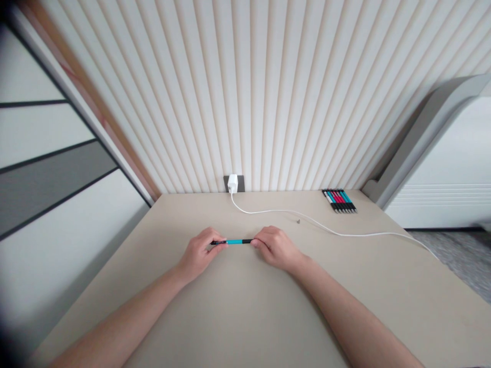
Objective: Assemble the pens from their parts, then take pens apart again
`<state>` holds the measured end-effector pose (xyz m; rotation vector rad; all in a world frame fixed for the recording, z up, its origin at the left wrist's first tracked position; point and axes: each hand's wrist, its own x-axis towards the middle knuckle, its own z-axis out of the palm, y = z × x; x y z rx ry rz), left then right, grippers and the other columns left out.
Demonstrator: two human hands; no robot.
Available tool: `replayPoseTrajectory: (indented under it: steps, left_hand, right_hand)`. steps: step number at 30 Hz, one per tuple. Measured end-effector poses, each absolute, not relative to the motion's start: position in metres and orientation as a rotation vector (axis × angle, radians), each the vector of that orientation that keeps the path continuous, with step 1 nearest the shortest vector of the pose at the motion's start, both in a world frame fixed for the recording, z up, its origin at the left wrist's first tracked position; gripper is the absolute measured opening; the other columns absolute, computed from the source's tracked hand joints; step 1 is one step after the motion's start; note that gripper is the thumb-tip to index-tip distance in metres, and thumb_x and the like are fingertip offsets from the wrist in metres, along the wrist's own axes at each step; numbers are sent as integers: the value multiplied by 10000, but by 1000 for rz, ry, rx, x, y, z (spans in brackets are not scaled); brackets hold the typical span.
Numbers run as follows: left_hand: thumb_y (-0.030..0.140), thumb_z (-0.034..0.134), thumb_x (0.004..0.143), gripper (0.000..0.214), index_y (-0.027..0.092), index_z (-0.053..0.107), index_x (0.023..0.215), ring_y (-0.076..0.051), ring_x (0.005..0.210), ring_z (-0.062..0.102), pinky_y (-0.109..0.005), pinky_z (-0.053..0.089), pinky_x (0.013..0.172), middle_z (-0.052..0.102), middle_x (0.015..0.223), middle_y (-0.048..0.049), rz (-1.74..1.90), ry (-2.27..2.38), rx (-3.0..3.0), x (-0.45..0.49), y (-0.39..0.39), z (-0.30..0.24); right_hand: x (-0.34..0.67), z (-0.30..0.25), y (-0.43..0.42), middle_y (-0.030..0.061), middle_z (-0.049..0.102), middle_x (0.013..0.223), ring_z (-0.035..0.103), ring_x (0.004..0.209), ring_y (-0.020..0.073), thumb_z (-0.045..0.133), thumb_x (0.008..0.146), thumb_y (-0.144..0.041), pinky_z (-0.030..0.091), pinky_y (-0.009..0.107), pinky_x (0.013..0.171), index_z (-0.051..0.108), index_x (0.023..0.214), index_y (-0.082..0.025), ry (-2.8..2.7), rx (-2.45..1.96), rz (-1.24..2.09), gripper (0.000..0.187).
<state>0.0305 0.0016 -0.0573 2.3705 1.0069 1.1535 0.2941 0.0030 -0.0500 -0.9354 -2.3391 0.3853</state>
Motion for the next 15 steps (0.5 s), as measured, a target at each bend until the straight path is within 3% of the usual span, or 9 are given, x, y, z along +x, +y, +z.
replayPoseTrajectory:
  steps: [9,15]
  left_hand:
    - [250,601,902,76,188,610,859,-169,773,572,-297,468,718,632,795,-47,1152,939,2455,29,2,-57]
    - [244,604,896,57,188,604,892,-161,782,593,-284,477,726,630,822,-39,1164,1043,2358,30,2,-58]
  right_hand:
    - [290,-51,-2,4,572,531,471,467,102,289,976,-565,389,222,495,579,628,-168,-2091,-1137,1164,602]
    - [290,-41,0,17,614,693,524,619,125,363,970,-530,416,233,582,640,820,-158,-2007,-1093,1080,488]
